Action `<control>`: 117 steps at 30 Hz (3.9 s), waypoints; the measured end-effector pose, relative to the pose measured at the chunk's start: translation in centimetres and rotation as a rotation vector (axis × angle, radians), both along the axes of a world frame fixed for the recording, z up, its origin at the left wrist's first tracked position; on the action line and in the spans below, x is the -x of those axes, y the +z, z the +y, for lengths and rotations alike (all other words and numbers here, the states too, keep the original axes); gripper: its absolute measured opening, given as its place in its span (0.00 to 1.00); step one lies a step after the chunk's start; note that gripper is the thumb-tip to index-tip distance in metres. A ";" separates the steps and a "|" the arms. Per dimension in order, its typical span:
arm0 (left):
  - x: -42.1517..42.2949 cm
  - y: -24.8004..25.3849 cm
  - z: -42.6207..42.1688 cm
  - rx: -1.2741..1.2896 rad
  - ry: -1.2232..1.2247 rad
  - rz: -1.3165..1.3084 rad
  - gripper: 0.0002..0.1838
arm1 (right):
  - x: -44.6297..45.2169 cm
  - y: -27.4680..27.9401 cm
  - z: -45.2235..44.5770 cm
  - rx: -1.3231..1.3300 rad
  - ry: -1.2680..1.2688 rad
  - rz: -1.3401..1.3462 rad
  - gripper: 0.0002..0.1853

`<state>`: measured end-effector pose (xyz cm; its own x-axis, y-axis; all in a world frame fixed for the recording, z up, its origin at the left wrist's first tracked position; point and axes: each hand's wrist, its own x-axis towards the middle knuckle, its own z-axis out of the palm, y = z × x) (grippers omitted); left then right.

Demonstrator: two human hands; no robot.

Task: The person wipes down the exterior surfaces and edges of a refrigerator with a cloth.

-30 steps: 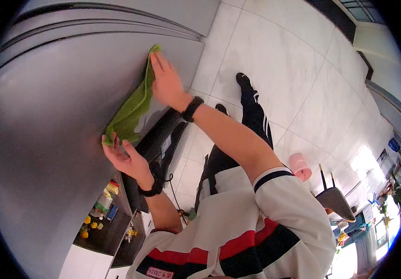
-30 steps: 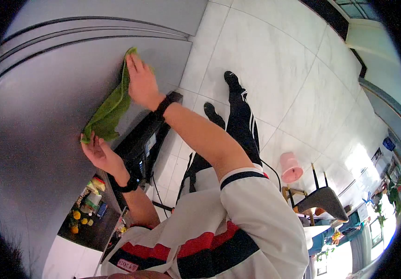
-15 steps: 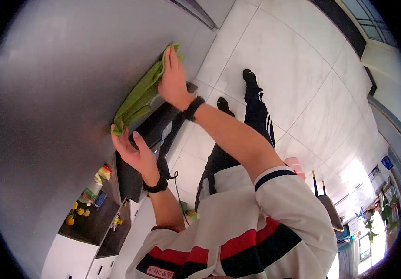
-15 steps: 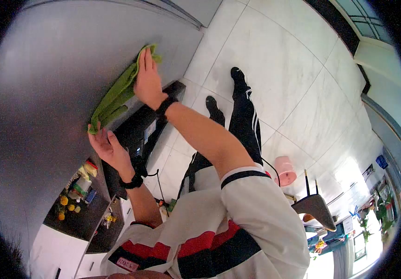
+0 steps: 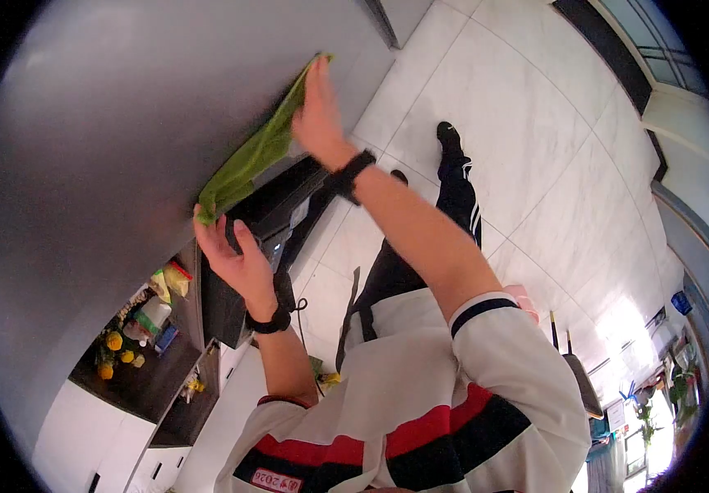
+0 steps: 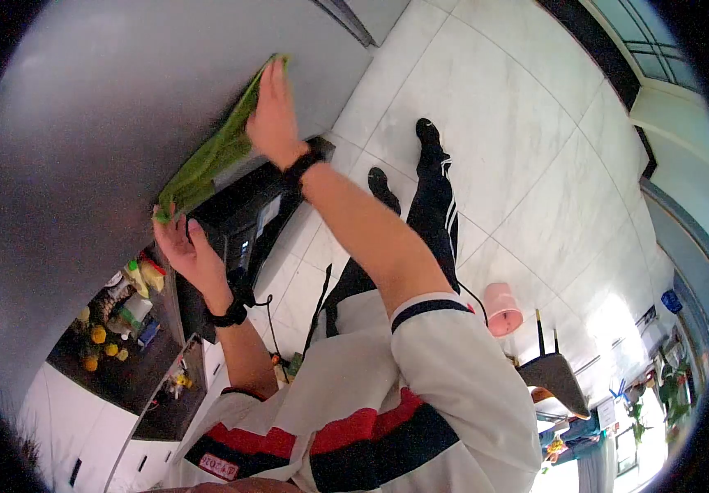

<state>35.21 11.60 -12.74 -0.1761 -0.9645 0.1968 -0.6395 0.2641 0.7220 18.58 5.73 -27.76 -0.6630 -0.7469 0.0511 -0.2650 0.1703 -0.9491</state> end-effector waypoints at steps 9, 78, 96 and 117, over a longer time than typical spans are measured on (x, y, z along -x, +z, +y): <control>1.4 0.1 -0.1 -0.057 -0.007 0.030 0.31 | -0.2 0.7 1.0 -0.141 0.099 0.091 0.48; 15.7 0.5 -4.1 0.061 0.051 0.031 0.28 | 11.6 0.8 -4.8 0.047 0.079 -0.127 0.54; 2.8 -0.2 -0.7 0.037 0.107 -0.027 0.26 | 0.5 8.5 -1.1 0.196 0.057 0.103 0.48; 19.2 4.3 -6.2 0.139 -0.027 0.122 0.24 | 20.5 11.1 2.1 0.354 -0.046 0.131 0.25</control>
